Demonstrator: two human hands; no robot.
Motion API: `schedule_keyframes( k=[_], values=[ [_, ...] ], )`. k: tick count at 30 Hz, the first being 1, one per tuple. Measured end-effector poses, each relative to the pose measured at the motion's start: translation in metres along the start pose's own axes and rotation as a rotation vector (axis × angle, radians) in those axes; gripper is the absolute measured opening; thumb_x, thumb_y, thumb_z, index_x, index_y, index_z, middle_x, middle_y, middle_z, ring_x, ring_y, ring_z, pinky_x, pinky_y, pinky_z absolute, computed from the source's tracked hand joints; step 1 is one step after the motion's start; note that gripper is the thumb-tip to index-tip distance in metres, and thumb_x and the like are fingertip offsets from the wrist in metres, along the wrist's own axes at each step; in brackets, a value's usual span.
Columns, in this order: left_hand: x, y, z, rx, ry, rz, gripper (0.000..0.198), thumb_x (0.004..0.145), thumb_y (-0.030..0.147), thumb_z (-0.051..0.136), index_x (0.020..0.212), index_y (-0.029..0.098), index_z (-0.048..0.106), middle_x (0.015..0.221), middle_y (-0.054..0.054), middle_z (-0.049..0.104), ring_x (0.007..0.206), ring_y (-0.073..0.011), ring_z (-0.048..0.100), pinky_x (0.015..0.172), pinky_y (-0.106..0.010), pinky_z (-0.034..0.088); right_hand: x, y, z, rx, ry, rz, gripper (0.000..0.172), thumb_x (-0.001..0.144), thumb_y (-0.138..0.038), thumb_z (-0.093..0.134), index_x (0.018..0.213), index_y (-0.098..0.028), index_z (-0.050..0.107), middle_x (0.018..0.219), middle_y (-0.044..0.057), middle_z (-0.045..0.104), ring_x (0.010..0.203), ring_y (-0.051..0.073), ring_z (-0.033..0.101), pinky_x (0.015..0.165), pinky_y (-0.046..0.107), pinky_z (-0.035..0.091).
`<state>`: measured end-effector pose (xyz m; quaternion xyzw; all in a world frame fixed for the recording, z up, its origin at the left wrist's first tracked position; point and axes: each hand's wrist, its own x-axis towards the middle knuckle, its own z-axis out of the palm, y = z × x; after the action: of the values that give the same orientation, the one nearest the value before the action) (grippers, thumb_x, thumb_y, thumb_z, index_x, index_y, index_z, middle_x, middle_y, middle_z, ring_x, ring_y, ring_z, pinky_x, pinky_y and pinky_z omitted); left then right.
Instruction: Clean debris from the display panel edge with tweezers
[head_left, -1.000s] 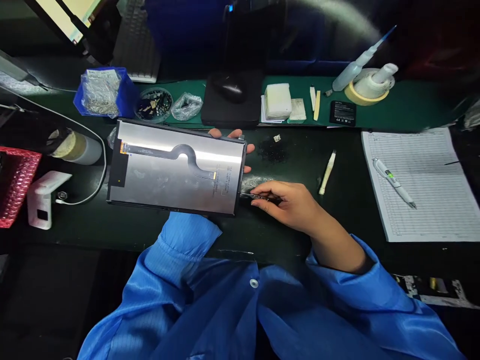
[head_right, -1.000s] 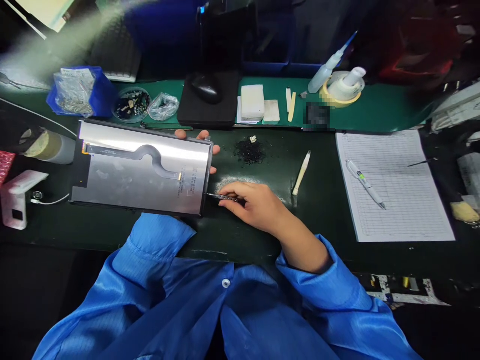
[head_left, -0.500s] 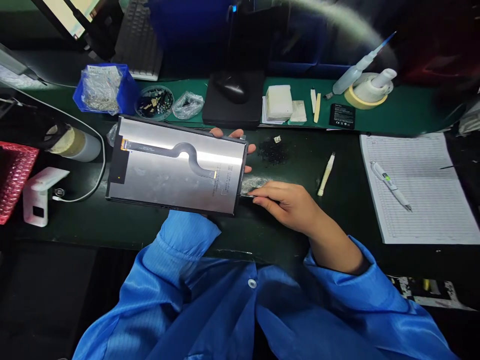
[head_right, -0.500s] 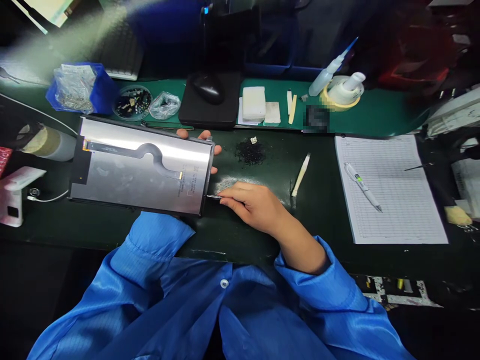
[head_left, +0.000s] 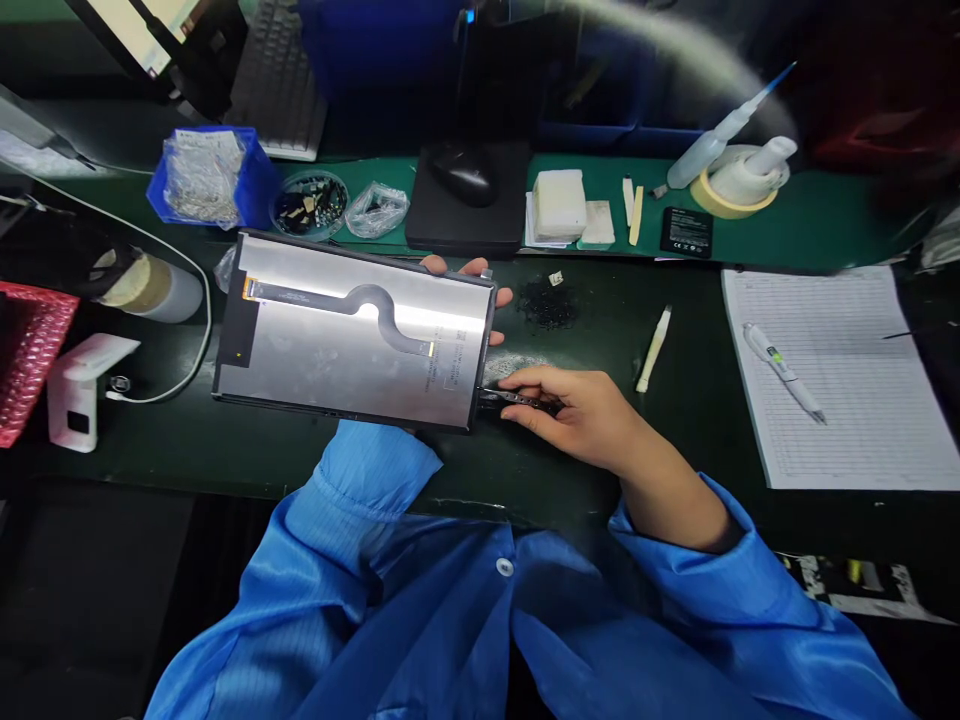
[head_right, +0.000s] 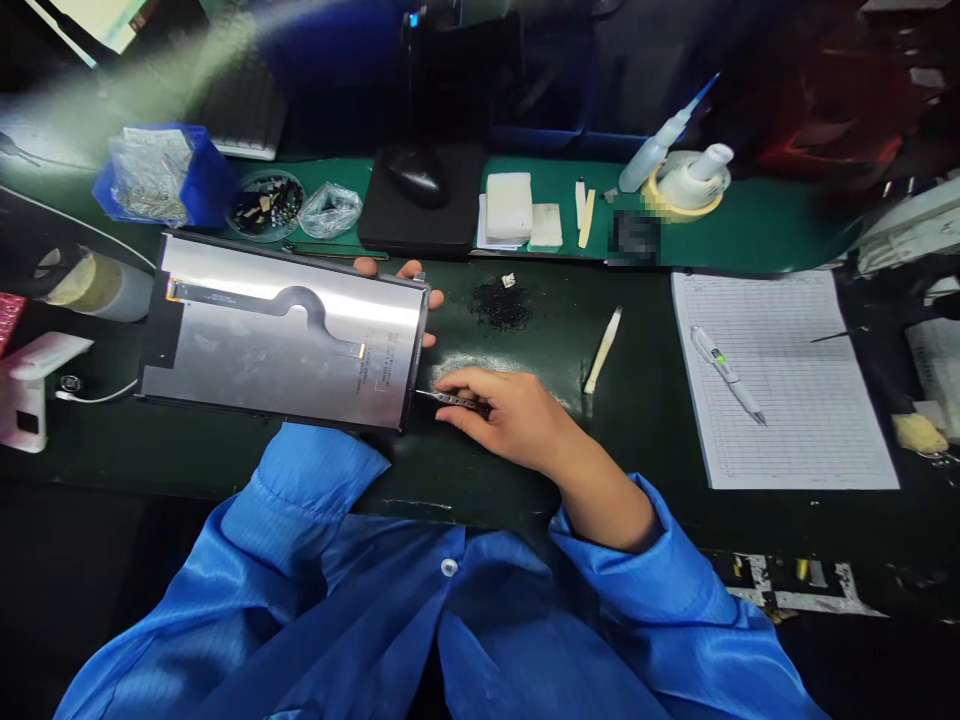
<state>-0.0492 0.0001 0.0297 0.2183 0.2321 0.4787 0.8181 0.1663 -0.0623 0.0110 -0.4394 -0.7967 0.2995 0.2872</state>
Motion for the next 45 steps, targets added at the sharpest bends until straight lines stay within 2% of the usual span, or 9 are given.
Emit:
schedule_keyframes(
  k=[5, 9, 14, 20, 25, 30, 36, 41, 45],
  values=[
    [0.006, 0.003, -0.017, -0.031, -0.115, -0.022, 0.039, 0.098, 0.059, 0.038, 0.109, 0.027, 0.057, 0.136, -0.001, 0.058, 0.153, -0.0432, 0.031, 0.112, -0.083, -0.012, 0.001, 0.001, 0.001, -0.024, -0.005, -0.067, 0.018, 0.099, -0.023, 0.061, 0.108, -0.021, 0.077, 0.097, 0.004, 0.081, 0.085, 0.018, 0.076, 0.075, 0.027, 0.057],
    [0.014, 0.01, -0.033, -0.113, -0.23, -0.109, 0.046, 0.1, 0.06, 0.029, 0.107, 0.028, 0.061, 0.139, 0.0, 0.058, 0.143, -0.0388, 0.049, 0.117, -0.082, 0.0, 0.0, 0.001, 0.001, 0.024, -0.011, 0.011, 0.019, 0.097, -0.026, 0.066, 0.112, -0.022, 0.076, 0.089, 0.003, 0.08, 0.075, 0.016, 0.075, 0.069, 0.027, 0.056],
    [0.017, 0.013, -0.036, -0.151, -0.222, -0.149, 0.046, 0.1, 0.057, 0.03, 0.104, 0.025, 0.063, 0.138, -0.003, 0.06, 0.138, -0.0384, 0.054, 0.118, -0.081, 0.016, 0.0, 0.001, 0.001, 0.005, -0.006, -0.037, 0.015, 0.098, -0.026, 0.064, 0.105, -0.023, 0.077, 0.096, 0.003, 0.081, 0.082, 0.018, 0.075, 0.074, 0.028, 0.057],
    [0.006, 0.006, -0.012, -0.15, -0.054, -0.055, 0.042, 0.101, 0.058, 0.036, 0.104, 0.026, 0.063, 0.135, -0.003, 0.061, 0.147, -0.0445, 0.043, 0.117, -0.083, 0.002, 0.0, 0.0, 0.001, 0.033, -0.004, 0.036, 0.02, 0.096, -0.03, 0.068, 0.112, -0.023, 0.076, 0.096, 0.003, 0.081, 0.078, 0.018, 0.076, 0.069, 0.028, 0.058],
    [0.004, 0.005, -0.005, -0.136, -0.007, -0.023, 0.047, 0.101, 0.058, 0.029, 0.102, 0.023, 0.06, 0.13, -0.005, 0.062, 0.154, -0.0471, 0.026, 0.11, -0.084, -0.015, 0.001, 0.0, 0.001, -0.004, -0.007, -0.031, 0.017, 0.099, -0.026, 0.062, 0.105, -0.024, 0.078, 0.096, 0.003, 0.081, 0.083, 0.018, 0.075, 0.075, 0.029, 0.057],
    [0.011, 0.008, -0.021, -0.17, -0.139, -0.085, 0.038, 0.1, 0.056, 0.04, 0.104, 0.025, 0.061, 0.138, -0.003, 0.059, 0.15, -0.0448, 0.037, 0.117, -0.083, -0.004, 0.0, 0.0, 0.002, 0.027, 0.006, 0.027, 0.018, 0.096, -0.028, 0.067, 0.111, -0.023, 0.076, 0.088, 0.002, 0.08, 0.072, 0.016, 0.073, 0.067, 0.027, 0.056],
    [0.014, 0.009, -0.031, -0.181, -0.165, -0.108, 0.044, 0.102, 0.057, 0.033, 0.104, 0.024, 0.062, 0.137, -0.003, 0.06, 0.148, -0.0418, 0.042, 0.119, -0.081, 0.007, 0.001, 0.001, 0.002, 0.005, -0.023, -0.011, 0.018, 0.099, -0.026, 0.06, 0.105, -0.025, 0.077, 0.097, 0.003, 0.081, 0.084, 0.019, 0.076, 0.076, 0.03, 0.058],
    [0.005, 0.003, -0.016, -0.16, -0.106, -0.022, 0.039, 0.1, 0.057, 0.04, 0.108, 0.026, 0.063, 0.139, -0.004, 0.059, 0.149, -0.0445, 0.039, 0.116, -0.082, -0.004, -0.001, 0.002, 0.003, 0.056, -0.007, 0.048, 0.019, 0.094, -0.03, 0.07, 0.111, -0.024, 0.076, 0.091, 0.002, 0.08, 0.074, 0.017, 0.074, 0.068, 0.028, 0.057],
    [0.0, 0.0, -0.005, -0.138, -0.037, 0.027, 0.042, 0.102, 0.058, 0.034, 0.109, 0.024, 0.058, 0.135, -0.005, 0.061, 0.15, -0.0443, 0.038, 0.115, -0.079, -0.012, 0.0, 0.001, 0.002, 0.001, -0.023, -0.009, 0.016, 0.098, -0.027, 0.064, 0.105, -0.026, 0.078, 0.097, 0.003, 0.081, 0.085, 0.019, 0.076, 0.076, 0.03, 0.058]
  ],
)
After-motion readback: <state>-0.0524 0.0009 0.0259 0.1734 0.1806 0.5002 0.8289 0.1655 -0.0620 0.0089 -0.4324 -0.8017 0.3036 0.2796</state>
